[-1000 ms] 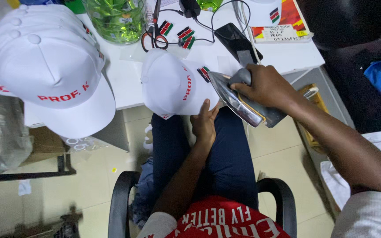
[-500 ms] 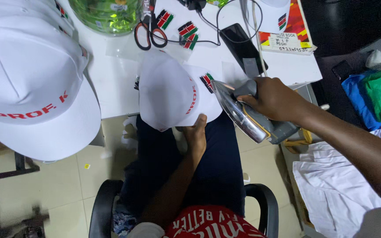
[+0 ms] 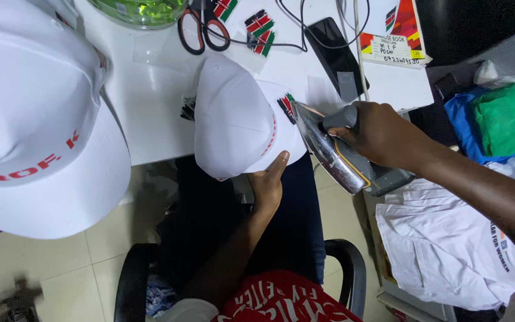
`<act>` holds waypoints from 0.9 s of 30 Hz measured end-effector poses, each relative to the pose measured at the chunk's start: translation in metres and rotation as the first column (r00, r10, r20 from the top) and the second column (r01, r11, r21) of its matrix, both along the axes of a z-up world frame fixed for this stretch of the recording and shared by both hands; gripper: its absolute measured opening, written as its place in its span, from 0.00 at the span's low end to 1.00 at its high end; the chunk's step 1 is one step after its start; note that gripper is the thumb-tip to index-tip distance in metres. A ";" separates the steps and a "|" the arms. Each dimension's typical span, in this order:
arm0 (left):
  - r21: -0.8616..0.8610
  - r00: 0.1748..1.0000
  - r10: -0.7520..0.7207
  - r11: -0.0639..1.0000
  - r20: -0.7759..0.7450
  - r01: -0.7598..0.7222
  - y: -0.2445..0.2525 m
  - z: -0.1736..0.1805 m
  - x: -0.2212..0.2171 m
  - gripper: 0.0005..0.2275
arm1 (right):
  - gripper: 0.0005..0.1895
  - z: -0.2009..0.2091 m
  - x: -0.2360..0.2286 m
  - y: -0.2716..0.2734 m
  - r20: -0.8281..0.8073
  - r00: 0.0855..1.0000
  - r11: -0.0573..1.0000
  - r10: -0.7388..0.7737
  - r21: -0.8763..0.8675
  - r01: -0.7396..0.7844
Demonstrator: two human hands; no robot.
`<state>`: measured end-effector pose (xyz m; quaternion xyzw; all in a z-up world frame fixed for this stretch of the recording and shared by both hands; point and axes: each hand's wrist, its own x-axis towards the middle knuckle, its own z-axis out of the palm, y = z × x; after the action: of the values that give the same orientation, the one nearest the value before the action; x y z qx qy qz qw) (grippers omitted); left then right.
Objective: The person places a small flag-shaped patch onto the front of a white baseball cap and uses a handheld iron to press it into place. They repeat this process on multiple caps, carefully aligning the patch and applying heat with the iron.
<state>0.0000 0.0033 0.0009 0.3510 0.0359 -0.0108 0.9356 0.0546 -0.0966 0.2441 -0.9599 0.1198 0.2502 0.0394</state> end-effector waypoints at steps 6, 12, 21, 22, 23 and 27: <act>-0.054 0.999 0.017 0.998 -0.051 -0.019 -0.017 -0.028 -0.002 0.21 | 0.22 -0.012 0.010 -0.013 0.008 1.000 1.000 0.000 -0.027 0.000; -0.046 1.000 -0.022 0.999 -0.019 0.021 -0.021 -0.037 -0.007 0.19 | 0.22 -0.004 0.020 0.008 -0.008 0.999 0.999 -0.032 -0.017 0.032; -0.078 0.996 -0.047 0.996 -0.082 0.040 -0.023 -0.042 -0.009 0.22 | 0.23 0.003 0.022 0.021 0.064 0.998 1.000 0.017 0.013 -0.018; -0.082 0.996 -0.035 0.996 -0.081 0.028 -0.013 -0.031 -0.007 0.22 | 0.23 0.003 0.023 0.017 0.065 0.997 1.000 0.029 0.008 -0.030; -0.048 0.995 -0.060 0.997 -0.082 0.056 -0.002 -0.019 -0.005 0.21 | 0.22 0.003 0.024 0.013 0.081 0.995 0.998 0.065 0.012 -0.067; -0.024 0.995 0.006 1.000 -0.101 -0.009 0.014 -0.005 0.000 0.23 | 0.20 0.022 0.015 0.016 0.142 0.981 0.991 0.133 -0.007 -0.134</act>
<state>0.0002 0.0173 -0.0042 0.3381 0.0842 -0.0253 0.9370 0.0697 -0.0806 0.2656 -0.9812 0.0516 0.1832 0.0324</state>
